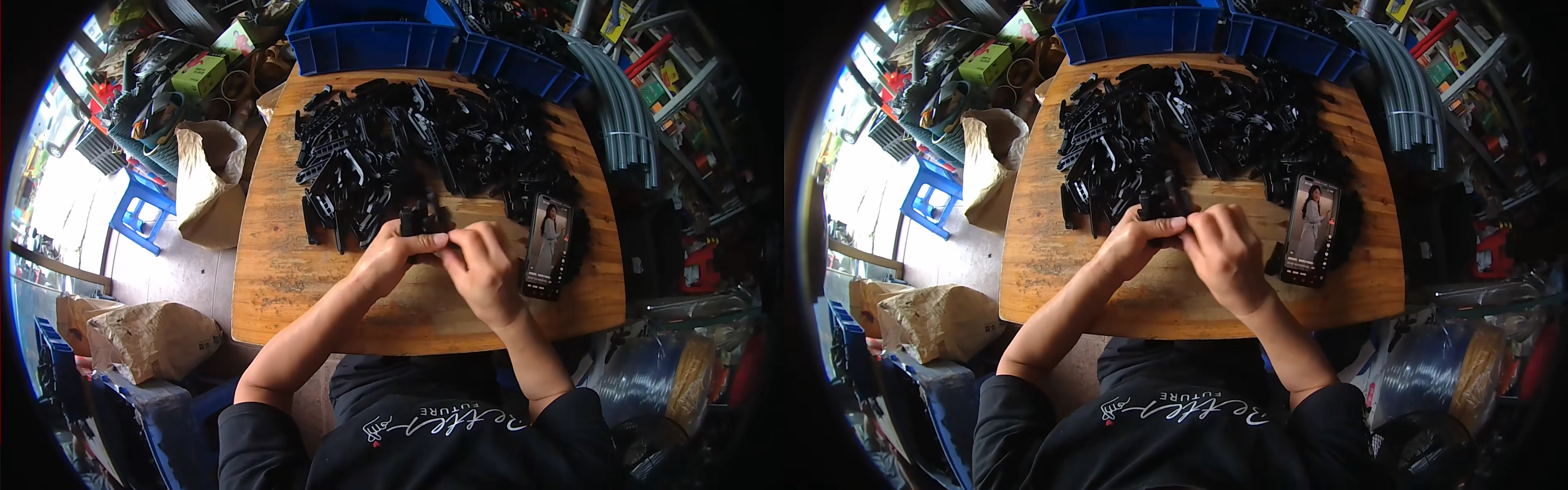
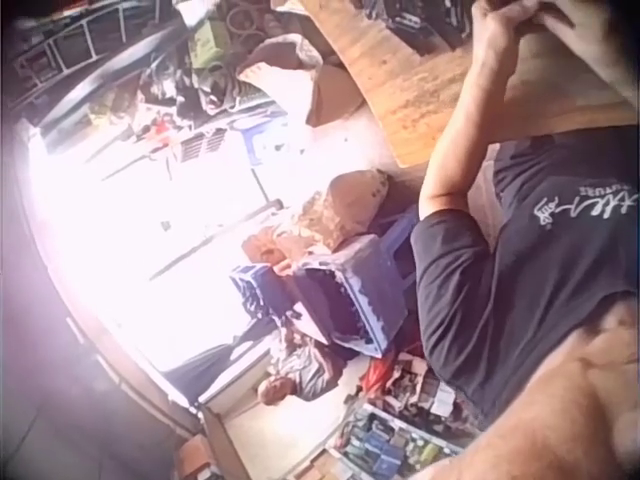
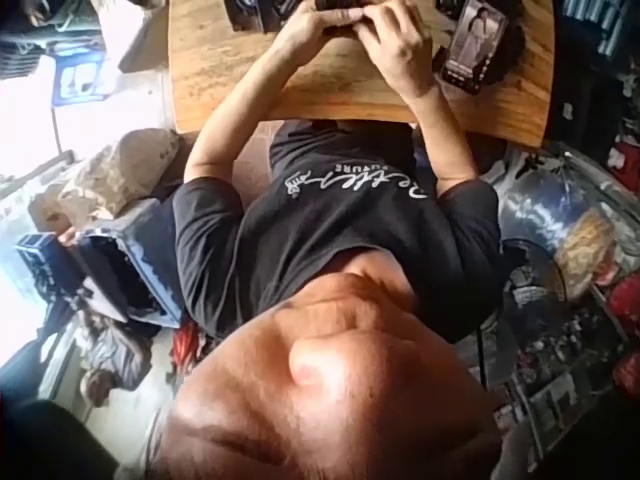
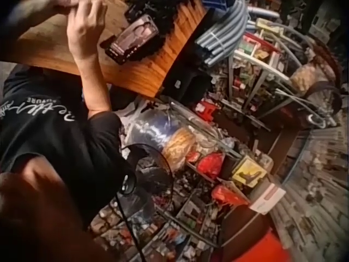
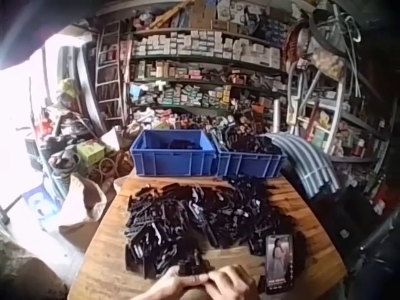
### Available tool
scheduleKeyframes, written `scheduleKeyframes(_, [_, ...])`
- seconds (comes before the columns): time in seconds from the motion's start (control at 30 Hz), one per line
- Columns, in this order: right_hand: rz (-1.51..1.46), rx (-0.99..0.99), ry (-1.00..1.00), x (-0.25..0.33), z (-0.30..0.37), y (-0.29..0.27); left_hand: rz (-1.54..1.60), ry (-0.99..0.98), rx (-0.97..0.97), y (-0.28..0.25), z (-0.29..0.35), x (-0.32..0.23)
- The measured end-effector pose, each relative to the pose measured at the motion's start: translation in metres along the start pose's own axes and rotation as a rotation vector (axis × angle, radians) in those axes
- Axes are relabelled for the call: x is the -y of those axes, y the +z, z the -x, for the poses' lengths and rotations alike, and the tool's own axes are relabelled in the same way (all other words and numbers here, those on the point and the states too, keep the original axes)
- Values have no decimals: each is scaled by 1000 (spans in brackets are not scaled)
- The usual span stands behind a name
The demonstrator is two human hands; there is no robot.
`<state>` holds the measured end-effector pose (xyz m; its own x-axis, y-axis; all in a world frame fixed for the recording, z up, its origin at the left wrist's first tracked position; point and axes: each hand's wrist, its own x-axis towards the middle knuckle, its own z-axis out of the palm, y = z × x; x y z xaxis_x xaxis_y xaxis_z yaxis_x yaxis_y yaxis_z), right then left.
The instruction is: The recorder is manually assembling small black plastic components at a manufacturing workbench.
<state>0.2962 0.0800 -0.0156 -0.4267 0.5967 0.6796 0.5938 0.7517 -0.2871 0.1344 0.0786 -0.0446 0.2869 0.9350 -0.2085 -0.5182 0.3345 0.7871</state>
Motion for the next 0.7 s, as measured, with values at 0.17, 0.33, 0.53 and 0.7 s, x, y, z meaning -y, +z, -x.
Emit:
scheduleKeyframes(0.17, [-261,219,278,-42,-17,5,3,150,-208,-5,-4,-12])
scheduleKeyframes(0.33, [323,298,291,-86,-27,47,-62,133,-145,-8,-9,-11])
scheduleKeyframes(0.53, [213,345,390,-64,-26,20,-173,97,-135,-16,-3,-11])
scheduleKeyframes(0.7, [-666,279,550,-53,-14,-2,-225,118,-98,-7,-3,-16])
